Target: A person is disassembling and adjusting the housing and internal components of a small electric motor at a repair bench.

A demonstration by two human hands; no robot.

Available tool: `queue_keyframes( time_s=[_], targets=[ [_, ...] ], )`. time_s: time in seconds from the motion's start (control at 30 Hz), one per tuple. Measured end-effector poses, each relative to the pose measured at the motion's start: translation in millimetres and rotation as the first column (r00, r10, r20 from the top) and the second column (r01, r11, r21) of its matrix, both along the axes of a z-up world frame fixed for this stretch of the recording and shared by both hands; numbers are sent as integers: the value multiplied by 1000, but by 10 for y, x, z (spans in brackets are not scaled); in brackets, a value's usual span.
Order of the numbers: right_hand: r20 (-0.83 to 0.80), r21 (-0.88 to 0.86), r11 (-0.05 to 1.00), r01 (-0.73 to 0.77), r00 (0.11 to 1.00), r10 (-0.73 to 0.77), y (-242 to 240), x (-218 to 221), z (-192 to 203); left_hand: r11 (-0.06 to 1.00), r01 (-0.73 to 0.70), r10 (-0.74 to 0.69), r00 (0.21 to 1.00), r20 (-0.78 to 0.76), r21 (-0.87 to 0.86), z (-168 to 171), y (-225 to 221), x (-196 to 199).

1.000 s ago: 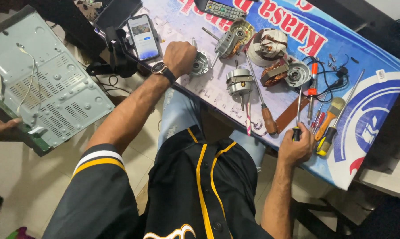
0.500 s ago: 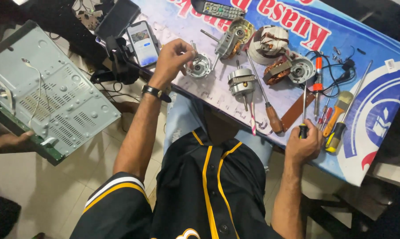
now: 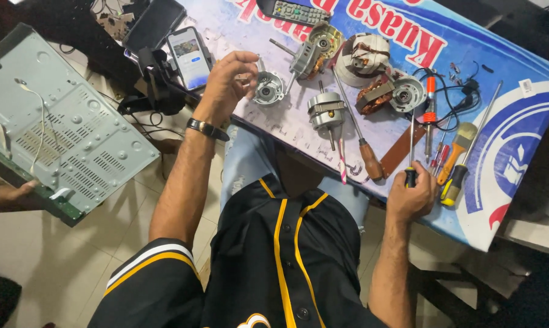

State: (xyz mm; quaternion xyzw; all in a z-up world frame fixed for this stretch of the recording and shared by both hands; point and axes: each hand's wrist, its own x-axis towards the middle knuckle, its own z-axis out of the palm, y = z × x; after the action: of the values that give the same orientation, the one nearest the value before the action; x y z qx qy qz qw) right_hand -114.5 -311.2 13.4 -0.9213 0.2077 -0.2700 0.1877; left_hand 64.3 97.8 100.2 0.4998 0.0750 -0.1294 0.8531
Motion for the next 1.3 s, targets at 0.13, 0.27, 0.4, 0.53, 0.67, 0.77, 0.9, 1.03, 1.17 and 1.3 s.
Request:
queue_keyframes(
  time_s=[0.13,0.27,0.4,0.53,0.67,0.77,0.9,1.03,1.17,1.3],
  targets=[
    [-1,-4,1000,-5,1000,5,-4,-3,9,678,34,-65,998,14,734,-306,-199,123],
    [79,-87,995,50,996,-43,-158,14,-254,-170,-306,-343,909,235,937,-693,-369,225],
    [123,-109,992,64,991,-50,-253,31,-380,-308,-397,-396,880,262,865,-944,-496,355],
    [128,-80,993,92,988,-81,-184,18,-286,-331,-340,-348,911,221,880,-930,-588,384],
    [97,-60,997,56,994,-50,-161,7,-220,-324,-296,-286,936,205,899,-931,-629,400],
    [110,-75,996,48,993,-40,-197,6,-276,-319,-287,-260,943,208,903,-839,-663,370],
    [126,-66,997,36,992,-28,-175,6,-229,-300,-287,-261,942,211,910,-844,-634,374],
    [125,-72,997,33,992,-23,-232,18,-297,-242,-301,-310,925,221,922,-841,-544,376],
    [93,-52,998,24,996,-19,-281,11,-374,-75,-249,-299,930,216,966,-888,-442,408],
    [-79,53,999,13,997,-9,-71,16,4,452,-158,-96,970,224,878,-232,-512,43]
  ],
)
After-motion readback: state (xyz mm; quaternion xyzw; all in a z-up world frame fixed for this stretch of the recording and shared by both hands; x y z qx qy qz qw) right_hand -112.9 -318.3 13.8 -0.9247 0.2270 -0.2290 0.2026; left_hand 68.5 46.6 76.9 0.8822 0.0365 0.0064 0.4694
